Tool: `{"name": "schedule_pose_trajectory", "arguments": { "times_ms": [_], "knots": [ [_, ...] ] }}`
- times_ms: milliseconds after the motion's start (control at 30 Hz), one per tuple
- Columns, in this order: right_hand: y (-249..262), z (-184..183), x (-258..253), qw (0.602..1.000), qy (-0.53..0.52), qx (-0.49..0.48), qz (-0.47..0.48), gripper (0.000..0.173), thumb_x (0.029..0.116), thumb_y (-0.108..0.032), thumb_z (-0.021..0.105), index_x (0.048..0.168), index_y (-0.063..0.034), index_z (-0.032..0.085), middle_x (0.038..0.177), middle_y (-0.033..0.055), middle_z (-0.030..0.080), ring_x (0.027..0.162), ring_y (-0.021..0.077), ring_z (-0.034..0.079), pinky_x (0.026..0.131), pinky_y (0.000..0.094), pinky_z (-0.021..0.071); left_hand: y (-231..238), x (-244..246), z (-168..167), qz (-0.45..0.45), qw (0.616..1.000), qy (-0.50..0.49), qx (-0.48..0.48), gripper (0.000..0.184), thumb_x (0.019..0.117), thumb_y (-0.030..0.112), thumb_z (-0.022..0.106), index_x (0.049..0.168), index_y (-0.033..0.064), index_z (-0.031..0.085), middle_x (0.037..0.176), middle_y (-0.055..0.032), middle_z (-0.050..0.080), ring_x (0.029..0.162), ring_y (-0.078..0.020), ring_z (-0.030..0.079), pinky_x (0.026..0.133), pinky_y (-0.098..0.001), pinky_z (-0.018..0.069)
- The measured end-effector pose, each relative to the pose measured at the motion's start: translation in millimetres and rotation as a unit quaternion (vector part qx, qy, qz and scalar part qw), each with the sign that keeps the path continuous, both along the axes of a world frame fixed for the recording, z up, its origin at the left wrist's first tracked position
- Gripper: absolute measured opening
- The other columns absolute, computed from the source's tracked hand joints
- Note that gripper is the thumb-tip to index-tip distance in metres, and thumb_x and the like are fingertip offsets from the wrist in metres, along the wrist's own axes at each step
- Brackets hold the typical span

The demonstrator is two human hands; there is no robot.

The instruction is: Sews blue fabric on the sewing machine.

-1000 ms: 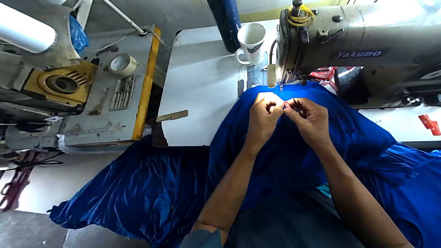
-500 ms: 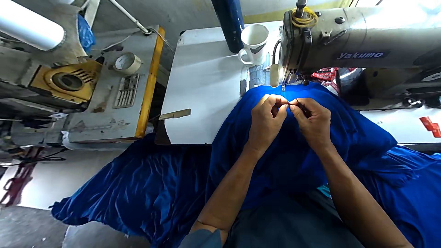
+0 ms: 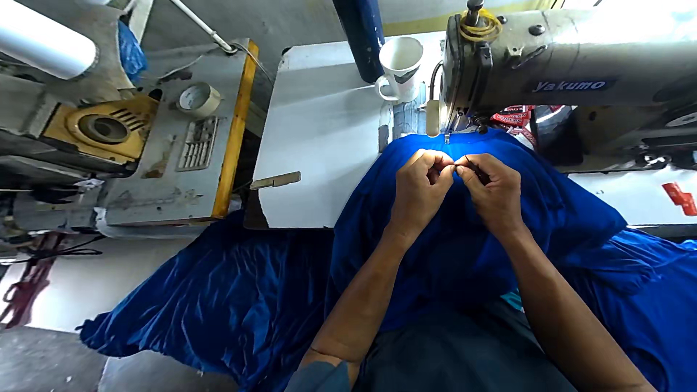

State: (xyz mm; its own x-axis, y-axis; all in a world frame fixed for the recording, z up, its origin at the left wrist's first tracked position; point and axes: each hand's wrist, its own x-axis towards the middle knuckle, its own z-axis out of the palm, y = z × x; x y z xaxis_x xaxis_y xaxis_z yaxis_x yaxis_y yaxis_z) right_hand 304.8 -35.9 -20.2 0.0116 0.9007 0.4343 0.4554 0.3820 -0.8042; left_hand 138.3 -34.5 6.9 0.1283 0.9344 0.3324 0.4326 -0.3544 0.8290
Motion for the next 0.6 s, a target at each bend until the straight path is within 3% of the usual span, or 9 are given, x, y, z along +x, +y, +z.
{"name": "schedule_pose_trajectory", "arguments": {
  "times_ms": [133, 233, 300, 433, 600],
  "knots": [
    [3, 4, 9, 0.999, -0.025, -0.02, 0.008, 0.011, 0.0998, -0.015, 0.068, 0.108, -0.0089, 0.072, 0.095, 0.0024, 0.07, 0.071, 0.0067, 0.062, 0.059, 0.0219, 0.0528, 15, -1, -3, 0.005, 0.999, 0.016, -0.041, 0.001, 0.0954, 0.013, 0.069, 0.094, 0.0129, 0.068, 0.095, -0.0005, 0.063, 0.071, -0.0085, 0.057, 0.06, -0.0242, 0.0493],
    [14, 13, 18, 0.995, -0.066, -0.071, -0.014, 0.013, 0.1017, -0.022, 0.065, 0.105, -0.0101, 0.07, 0.084, 0.004, 0.066, 0.065, 0.0114, 0.059, 0.056, 0.0293, 0.0506, 42, -2, -14, 0.013, 0.998, 0.033, -0.047, 0.01, 0.0927, 0.016, 0.068, 0.083, 0.0132, 0.067, 0.103, -0.0014, 0.061, 0.091, -0.0099, 0.059, 0.076, -0.0259, 0.0506],
    [34, 13, 18, 0.992, -0.075, -0.098, -0.036, 0.014, 0.1002, -0.021, 0.064, 0.1, -0.0106, 0.072, 0.082, 0.0026, 0.067, 0.069, 0.0113, 0.06, 0.063, 0.0317, 0.0508, 61, -2, -22, 0.009, 0.998, 0.047, -0.032, 0.013, 0.0909, 0.016, 0.068, 0.078, 0.0129, 0.068, 0.106, -0.0031, 0.062, 0.104, -0.0132, 0.059, 0.086, -0.0297, 0.0502],
    [60, 15, 13, 0.978, -0.131, -0.149, -0.062, 0.018, 0.1, -0.019, 0.06, 0.097, -0.0073, 0.073, 0.084, 0.009, 0.068, 0.079, 0.0217, 0.065, 0.074, 0.0462, 0.0532, 92, -3, -35, 0.016, 0.992, 0.122, -0.015, 0.019, 0.0892, 0.024, 0.069, 0.076, 0.0113, 0.065, 0.106, -0.0078, 0.062, 0.099, -0.0184, 0.061, 0.082, -0.0367, 0.0531],
    [70, 19, 6, 0.959, -0.177, -0.198, -0.1, 0.026, 0.0957, -0.026, 0.068, 0.09, -0.0005, 0.069, 0.088, 0.0171, 0.067, 0.088, 0.0338, 0.065, 0.078, 0.0568, 0.0512, 104, -6, -32, 0.019, 0.979, 0.199, -0.042, 0.031, 0.0871, 0.03, 0.073, 0.072, 0.0056, 0.062, 0.102, -0.0126, 0.063, 0.104, -0.0256, 0.063, 0.085, -0.0452, 0.0534]
  ]
}}
